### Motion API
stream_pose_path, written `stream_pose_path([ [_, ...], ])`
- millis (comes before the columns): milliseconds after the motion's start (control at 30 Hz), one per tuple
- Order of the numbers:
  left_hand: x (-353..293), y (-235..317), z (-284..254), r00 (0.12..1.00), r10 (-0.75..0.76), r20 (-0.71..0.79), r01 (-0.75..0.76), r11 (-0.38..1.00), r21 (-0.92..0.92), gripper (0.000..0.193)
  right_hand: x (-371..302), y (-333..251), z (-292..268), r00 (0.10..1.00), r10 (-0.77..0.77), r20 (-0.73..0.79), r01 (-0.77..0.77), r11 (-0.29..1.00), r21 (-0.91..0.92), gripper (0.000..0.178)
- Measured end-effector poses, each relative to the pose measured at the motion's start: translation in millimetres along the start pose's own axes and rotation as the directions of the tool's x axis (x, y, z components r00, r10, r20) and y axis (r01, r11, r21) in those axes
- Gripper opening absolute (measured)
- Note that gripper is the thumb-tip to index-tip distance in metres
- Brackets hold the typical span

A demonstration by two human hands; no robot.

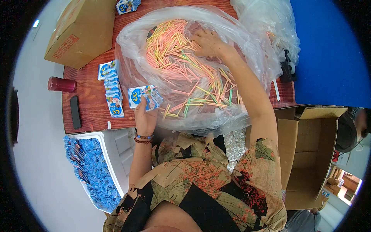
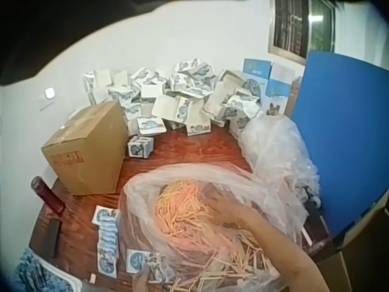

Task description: Packaging small plastic sticks into blue packets and placing them into a crate.

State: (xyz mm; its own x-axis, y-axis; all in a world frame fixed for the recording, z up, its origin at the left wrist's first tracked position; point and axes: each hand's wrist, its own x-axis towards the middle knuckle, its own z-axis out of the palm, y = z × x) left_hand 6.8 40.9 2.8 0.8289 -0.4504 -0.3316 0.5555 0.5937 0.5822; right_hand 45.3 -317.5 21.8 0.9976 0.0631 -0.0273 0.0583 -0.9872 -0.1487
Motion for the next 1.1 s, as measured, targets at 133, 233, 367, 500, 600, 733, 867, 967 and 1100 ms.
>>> stream_pose_path([
  [133, 0, 0, -2, 1.0, -0.007, -0.011, 0.007, 1.0, -0.005, 0.021, -2, -1, -7, 0.999, -0.029, -0.032, 0.027, 0.997, -0.068, 0.055],
  [233, 1, -1, -4, 1.0, -0.005, -0.004, 0.005, 1.0, -0.001, 0.021, 0, -3, -17, 1.0, -0.01, 0.014, 0.012, 0.993, -0.115, 0.046],
  [367, 1, -1, -5, 1.0, -0.006, -0.018, 0.006, 1.0, -0.016, 0.02, -4, 0, -11, 0.991, -0.107, -0.082, 0.097, 0.988, -0.121, 0.032],
  [500, 1, -2, -5, 1.0, 0.009, -0.013, -0.009, 1.0, -0.03, 0.019, -9, 8, 2, 0.987, -0.129, -0.101, 0.113, 0.982, -0.151, 0.028],
  [600, 1, -2, -6, 1.0, 0.01, 0.006, -0.01, 1.0, -0.014, 0.019, -11, 13, 15, 0.974, -0.158, -0.159, 0.13, 0.976, -0.172, 0.025],
  [733, 1, -3, -6, 1.0, 0.017, 0.002, -0.017, 1.0, -0.016, 0.019, -9, 20, 24, 0.976, -0.036, -0.213, 0.055, 0.995, 0.084, 0.023],
  [867, 1, -3, -11, 0.999, 0.027, 0.017, -0.027, 1.0, -0.008, 0.022, -7, 24, 29, 0.952, 0.139, -0.272, -0.015, 0.91, 0.414, 0.022],
  [967, 1, -4, -13, 0.999, 0.027, 0.036, -0.027, 1.0, -0.004, 0.026, -13, 30, 33, 0.946, 0.018, -0.325, 0.067, 0.966, 0.25, 0.023],
  [1100, 2, -5, -4, 0.999, 0.015, 0.034, -0.015, 1.0, -0.021, 0.018, -17, 37, 31, 0.904, -0.045, -0.425, 0.153, 0.962, 0.225, 0.017],
])
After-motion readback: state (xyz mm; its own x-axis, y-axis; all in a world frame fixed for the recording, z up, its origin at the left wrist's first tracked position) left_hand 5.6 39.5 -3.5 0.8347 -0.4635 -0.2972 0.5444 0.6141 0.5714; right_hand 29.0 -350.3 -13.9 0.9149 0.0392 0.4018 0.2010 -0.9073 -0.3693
